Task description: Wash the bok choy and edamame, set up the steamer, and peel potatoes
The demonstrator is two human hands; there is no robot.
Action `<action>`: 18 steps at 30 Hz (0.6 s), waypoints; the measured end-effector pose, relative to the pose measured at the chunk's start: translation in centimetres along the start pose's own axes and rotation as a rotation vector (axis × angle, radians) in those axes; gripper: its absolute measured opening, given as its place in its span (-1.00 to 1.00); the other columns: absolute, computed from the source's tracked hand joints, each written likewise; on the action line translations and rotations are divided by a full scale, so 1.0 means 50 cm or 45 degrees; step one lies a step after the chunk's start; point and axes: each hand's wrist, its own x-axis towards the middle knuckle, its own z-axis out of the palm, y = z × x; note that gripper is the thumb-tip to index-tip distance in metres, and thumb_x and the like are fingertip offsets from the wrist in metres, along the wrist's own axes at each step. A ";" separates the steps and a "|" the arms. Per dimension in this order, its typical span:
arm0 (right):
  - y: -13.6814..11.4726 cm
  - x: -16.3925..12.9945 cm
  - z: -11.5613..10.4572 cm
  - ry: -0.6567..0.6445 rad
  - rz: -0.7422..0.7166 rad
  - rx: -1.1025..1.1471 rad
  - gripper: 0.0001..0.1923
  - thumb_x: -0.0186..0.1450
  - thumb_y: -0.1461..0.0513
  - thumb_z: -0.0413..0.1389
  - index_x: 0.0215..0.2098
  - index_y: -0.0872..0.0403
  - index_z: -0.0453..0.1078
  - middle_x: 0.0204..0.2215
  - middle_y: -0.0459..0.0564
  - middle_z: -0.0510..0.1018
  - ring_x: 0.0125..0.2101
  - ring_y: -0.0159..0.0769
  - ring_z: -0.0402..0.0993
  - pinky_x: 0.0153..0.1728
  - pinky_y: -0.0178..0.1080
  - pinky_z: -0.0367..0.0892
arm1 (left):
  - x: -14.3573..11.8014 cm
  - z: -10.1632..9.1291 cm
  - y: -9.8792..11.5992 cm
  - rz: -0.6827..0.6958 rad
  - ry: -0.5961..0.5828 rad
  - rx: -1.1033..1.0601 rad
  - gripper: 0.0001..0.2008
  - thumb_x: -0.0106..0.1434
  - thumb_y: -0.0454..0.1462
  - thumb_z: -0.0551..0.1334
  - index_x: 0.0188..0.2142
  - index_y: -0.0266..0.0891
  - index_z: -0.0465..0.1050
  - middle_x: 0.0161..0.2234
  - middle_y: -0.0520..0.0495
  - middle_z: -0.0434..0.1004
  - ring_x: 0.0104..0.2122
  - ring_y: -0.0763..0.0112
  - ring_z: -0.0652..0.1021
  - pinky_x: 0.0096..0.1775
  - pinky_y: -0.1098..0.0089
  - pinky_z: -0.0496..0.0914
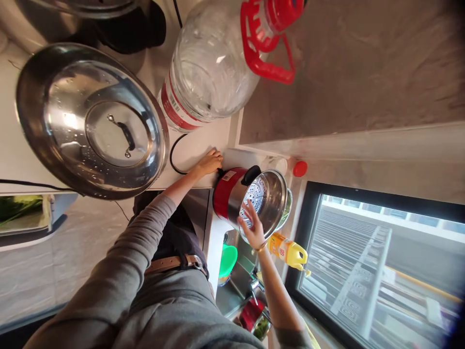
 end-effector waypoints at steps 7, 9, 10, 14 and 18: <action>-0.078 0.187 0.045 0.213 0.296 0.214 -0.71 0.08 0.02 0.16 -0.41 0.09 0.44 -0.52 -0.04 0.51 -0.45 -0.28 0.40 -0.42 -0.24 0.33 | 0.006 -0.015 -0.014 0.107 -0.063 -0.050 -0.88 0.11 -0.34 0.33 -0.36 -0.12 0.63 -0.25 -0.10 0.58 -0.08 0.20 0.38 0.00 0.19 0.13; -0.083 0.195 0.051 0.285 0.346 0.181 -0.79 0.05 0.08 0.12 -0.54 0.07 0.35 -0.66 -0.13 0.34 -0.57 -0.37 0.23 -0.54 -0.28 0.19 | 0.004 -0.018 -0.013 0.100 -0.089 -0.060 -0.87 0.12 -0.33 0.32 -0.34 -0.10 0.63 -0.24 -0.10 0.58 -0.07 0.21 0.38 0.01 0.18 0.11; -0.084 0.193 0.053 0.317 0.360 0.180 -0.82 0.04 0.11 0.09 -0.57 0.06 0.32 -0.69 -0.16 0.28 -0.60 -0.40 0.16 -0.56 -0.30 0.13 | 0.003 -0.018 -0.012 0.095 -0.103 -0.057 -0.87 0.13 -0.33 0.32 -0.33 -0.08 0.62 -0.23 -0.09 0.58 -0.06 0.22 0.38 0.01 0.18 0.11; -0.083 0.169 0.054 0.353 0.357 0.223 -0.84 0.01 0.12 0.04 -0.56 0.05 0.30 -0.69 -0.17 0.25 -0.60 -0.41 0.11 -0.58 -0.31 0.10 | -0.004 -0.018 -0.003 0.098 -0.134 -0.064 -0.87 0.16 -0.32 0.30 -0.33 -0.07 0.62 -0.24 -0.07 0.58 -0.07 0.24 0.38 0.01 0.20 0.10; -0.087 0.159 0.042 0.332 0.332 0.252 -0.80 -0.03 0.10 0.04 -0.55 0.06 0.35 -0.68 -0.16 0.24 -0.59 -0.40 0.11 -0.58 -0.31 0.08 | -0.014 -0.028 0.001 0.084 -0.157 -0.093 -0.92 0.18 -0.30 0.30 -0.36 -0.11 0.61 -0.25 -0.08 0.58 -0.10 0.25 0.39 0.02 0.20 0.08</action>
